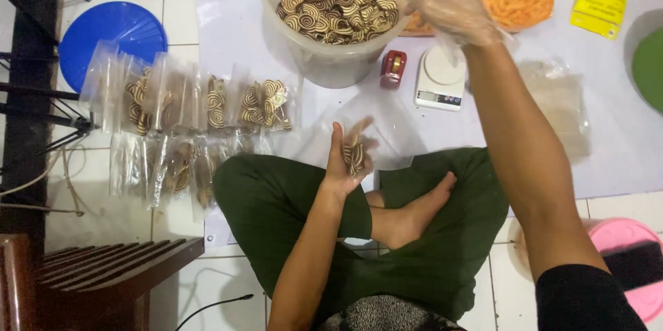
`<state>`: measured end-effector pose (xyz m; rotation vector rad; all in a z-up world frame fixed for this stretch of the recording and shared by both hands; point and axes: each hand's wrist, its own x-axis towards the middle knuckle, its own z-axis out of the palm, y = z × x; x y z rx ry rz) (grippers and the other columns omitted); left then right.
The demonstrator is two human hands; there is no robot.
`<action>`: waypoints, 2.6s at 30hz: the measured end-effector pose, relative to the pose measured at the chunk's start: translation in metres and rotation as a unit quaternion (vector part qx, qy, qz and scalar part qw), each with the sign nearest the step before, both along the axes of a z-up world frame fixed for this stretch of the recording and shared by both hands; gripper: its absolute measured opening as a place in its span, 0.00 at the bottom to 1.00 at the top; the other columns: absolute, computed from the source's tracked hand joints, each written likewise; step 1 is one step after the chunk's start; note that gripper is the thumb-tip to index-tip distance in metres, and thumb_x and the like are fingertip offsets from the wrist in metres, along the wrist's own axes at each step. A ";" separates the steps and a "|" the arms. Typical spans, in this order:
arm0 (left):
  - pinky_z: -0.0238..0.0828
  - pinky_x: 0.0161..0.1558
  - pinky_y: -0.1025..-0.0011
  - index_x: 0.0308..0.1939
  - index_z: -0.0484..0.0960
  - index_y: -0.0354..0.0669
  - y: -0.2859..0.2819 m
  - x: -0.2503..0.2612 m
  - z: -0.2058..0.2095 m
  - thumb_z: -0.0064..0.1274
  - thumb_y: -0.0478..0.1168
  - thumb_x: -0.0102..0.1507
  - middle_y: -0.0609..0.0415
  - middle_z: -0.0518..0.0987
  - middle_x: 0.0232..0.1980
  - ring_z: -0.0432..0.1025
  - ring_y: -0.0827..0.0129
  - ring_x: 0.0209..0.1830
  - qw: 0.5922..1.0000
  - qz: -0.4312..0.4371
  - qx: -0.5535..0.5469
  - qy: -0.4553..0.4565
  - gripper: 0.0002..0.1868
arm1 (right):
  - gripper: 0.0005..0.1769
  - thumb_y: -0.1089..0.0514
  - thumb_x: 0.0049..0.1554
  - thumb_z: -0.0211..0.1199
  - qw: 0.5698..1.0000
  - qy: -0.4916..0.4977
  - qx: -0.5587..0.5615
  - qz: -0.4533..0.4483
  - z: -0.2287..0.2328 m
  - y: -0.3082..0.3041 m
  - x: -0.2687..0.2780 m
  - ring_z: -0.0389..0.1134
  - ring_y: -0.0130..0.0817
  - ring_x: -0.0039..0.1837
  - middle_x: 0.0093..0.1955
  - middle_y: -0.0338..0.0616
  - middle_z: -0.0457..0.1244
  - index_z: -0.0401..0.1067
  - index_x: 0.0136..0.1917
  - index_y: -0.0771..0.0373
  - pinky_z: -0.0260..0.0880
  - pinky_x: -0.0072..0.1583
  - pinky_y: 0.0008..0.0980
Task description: A person is manually packing spiral-patterned cookies into small plastic bags, weighing them on a digital scale, and sealing the bags while sitting on the floor.
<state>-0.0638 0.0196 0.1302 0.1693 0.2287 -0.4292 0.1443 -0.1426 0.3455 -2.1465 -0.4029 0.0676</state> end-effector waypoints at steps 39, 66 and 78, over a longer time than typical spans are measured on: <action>0.76 0.37 0.68 0.55 0.75 0.52 0.052 0.009 -0.058 0.50 0.48 0.71 0.61 0.73 0.29 0.71 0.72 0.27 0.991 0.099 0.058 0.068 0.12 | 0.24 0.49 0.47 0.76 0.884 -0.057 -0.442 0.143 -0.117 0.093 0.127 0.71 0.52 0.49 0.47 0.52 0.70 0.79 0.55 0.61 0.70 0.56 0.49; 0.53 0.20 0.75 0.72 0.68 0.56 0.047 0.017 -0.032 0.43 0.60 0.72 0.55 0.71 0.36 0.56 0.77 0.15 0.979 0.113 -0.169 0.022 0.27 | 0.08 0.60 0.56 0.63 0.901 -0.178 -0.386 0.084 -0.096 0.085 0.095 0.66 0.45 0.31 0.33 0.53 0.67 0.77 0.40 0.68 0.71 0.40 0.42; 0.53 0.25 0.77 0.67 0.74 0.58 0.054 0.003 -0.057 0.47 0.60 0.70 0.55 0.81 0.43 0.58 0.78 0.19 0.983 0.092 -0.160 0.005 0.24 | 0.06 0.62 0.49 0.69 0.918 -0.042 -0.395 0.008 -0.139 0.076 0.120 0.70 0.48 0.41 0.39 0.52 0.68 0.78 0.41 0.67 0.72 0.48 0.45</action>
